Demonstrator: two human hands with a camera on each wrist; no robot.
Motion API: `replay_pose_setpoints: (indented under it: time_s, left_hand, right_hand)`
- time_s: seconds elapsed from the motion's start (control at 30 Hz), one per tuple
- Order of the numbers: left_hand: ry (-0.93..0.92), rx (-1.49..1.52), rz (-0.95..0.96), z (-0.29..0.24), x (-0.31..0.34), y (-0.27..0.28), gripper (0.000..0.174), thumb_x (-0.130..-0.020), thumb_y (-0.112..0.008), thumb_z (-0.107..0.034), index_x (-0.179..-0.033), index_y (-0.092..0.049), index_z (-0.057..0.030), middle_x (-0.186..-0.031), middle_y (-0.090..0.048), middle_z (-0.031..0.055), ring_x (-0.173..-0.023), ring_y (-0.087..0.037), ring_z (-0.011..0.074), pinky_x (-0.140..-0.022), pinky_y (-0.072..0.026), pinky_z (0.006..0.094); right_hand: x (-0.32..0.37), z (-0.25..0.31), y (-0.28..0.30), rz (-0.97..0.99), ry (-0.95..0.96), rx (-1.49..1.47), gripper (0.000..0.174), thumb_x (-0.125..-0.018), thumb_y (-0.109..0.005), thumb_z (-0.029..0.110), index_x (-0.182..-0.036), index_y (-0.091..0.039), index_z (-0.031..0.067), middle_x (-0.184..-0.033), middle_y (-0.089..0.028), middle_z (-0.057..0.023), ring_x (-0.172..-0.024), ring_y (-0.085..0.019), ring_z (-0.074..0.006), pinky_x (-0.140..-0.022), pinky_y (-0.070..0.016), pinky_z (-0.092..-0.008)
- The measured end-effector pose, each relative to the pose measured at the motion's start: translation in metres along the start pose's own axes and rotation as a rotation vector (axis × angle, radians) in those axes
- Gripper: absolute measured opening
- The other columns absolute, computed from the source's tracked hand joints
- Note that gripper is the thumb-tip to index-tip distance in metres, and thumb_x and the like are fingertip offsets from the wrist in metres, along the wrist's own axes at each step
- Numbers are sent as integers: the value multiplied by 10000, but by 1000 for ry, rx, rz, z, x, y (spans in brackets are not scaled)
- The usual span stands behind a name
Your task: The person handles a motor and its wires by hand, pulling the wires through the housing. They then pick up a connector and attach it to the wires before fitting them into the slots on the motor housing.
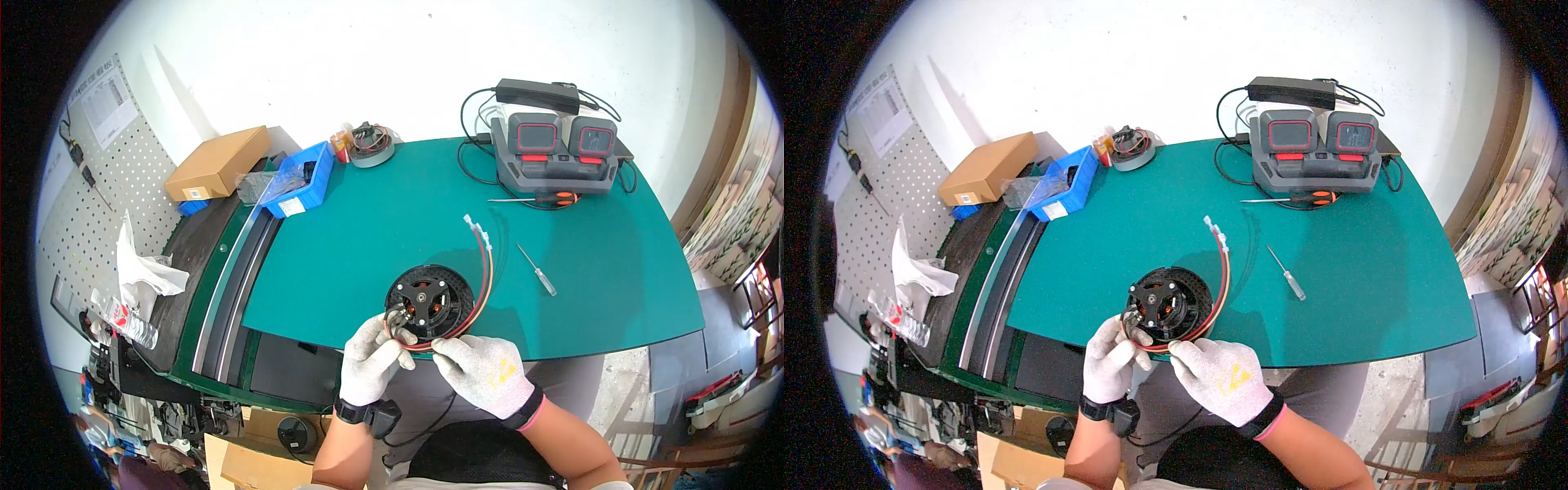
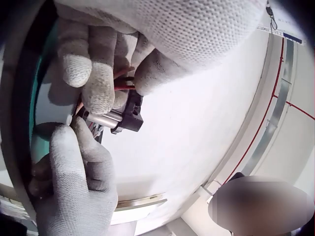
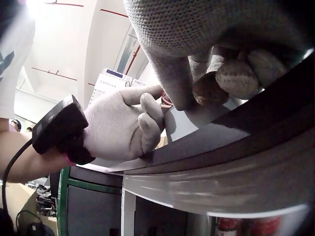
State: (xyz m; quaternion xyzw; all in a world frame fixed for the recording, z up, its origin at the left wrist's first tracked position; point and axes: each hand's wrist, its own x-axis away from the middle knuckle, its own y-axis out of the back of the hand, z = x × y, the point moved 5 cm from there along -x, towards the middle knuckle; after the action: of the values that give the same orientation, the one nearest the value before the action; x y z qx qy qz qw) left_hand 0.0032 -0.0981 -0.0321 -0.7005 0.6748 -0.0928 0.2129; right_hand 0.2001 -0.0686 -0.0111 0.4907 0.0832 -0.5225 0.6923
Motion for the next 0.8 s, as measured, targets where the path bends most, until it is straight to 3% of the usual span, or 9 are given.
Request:
replay_pose_setpoints:
  time_s: [0.37,0.47,0.53,0.8]
  left_hand:
    - [-28,-149,31,0,1,1,497,-975,-687,25,-1440,-527,88,-1117,-726,168,-822,-709,184,-751,-610,308]
    - [9,-161,24,0,0,5,422,-1013,-671,-31,-1401,-553,89,-1113,-734,183,-803,-719,202,-758,-616,330]
    - [56,80,79,5,-3,12,332,-1058,-614,-75,-1350,-582,80,-1113,-742,203,-791,-733,227,-763,-620,358]
    - [24,75,88,8,-4,16,277,-1076,-569,-78,-1298,-598,85,-1113,-744,212,-789,-740,244,-753,-622,373]
  right_hand:
    - [0,1,1,-2,-10,0,161,-905,-752,175,-1056,-700,152,-797,-715,-84,-682,-718,-315,-591,-564,-448]
    - [0,0,0,-2,-12,-9,150,-907,-750,173,-1048,-702,149,-798,-716,-87,-686,-719,-318,-594,-565,-450]
    - [0,0,1,-13,-11,-23,143,-909,-748,172,-1043,-703,149,-801,-718,-88,-689,-721,-318,-594,-565,-451]
    - [0,0,0,-13,-7,-28,163,-904,-755,171,-1054,-695,147,-802,-714,-86,-679,-716,-312,-589,-563,-448]
